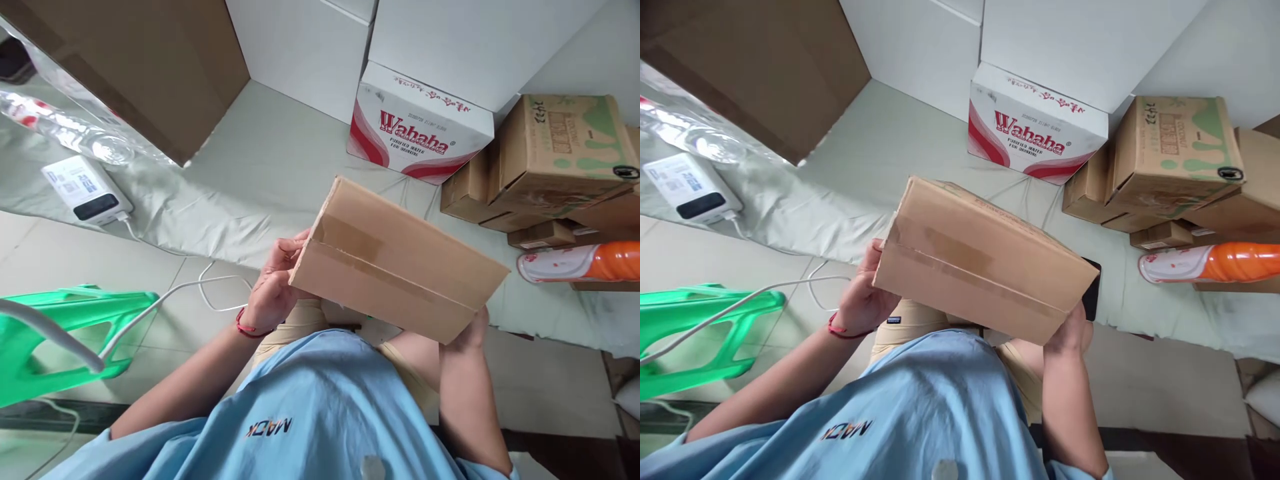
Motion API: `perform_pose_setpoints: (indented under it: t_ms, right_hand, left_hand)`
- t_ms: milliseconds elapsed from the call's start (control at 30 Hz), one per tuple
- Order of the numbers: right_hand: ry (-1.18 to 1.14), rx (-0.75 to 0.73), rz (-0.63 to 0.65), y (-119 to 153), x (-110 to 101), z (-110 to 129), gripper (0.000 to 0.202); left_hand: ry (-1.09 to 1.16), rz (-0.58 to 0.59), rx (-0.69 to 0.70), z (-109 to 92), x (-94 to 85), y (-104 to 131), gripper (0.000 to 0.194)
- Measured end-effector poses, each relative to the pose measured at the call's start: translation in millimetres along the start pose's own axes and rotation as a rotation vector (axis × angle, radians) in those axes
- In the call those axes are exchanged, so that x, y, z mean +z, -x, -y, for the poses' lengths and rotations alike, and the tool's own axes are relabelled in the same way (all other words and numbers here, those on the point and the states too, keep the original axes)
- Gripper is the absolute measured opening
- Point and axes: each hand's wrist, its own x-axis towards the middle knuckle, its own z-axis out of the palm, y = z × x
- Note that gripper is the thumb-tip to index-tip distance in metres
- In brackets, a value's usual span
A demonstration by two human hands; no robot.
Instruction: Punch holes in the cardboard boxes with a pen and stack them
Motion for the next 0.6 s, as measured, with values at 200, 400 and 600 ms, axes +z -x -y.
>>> perform_pose_setpoints:
  t_ms: [200, 400, 600]
  right_hand:
    - [-0.234, 0.214, -0.040, -5, 9, 15, 0.052]
    - [-0.306, 0.206, 0.032, -1, 25, 29, 0.049]
    - [-0.154, 0.136, 0.102, -3, 15, 32, 0.050]
  left_hand:
    - [-0.025, -0.049, 0.111, -2, 6.4, 5, 0.038]
    - [-0.106, -0.024, 0.143, 10, -1.6, 9, 0.036]
    - [-0.019, 0.021, -0.054, 6, -2.2, 14, 0.063]
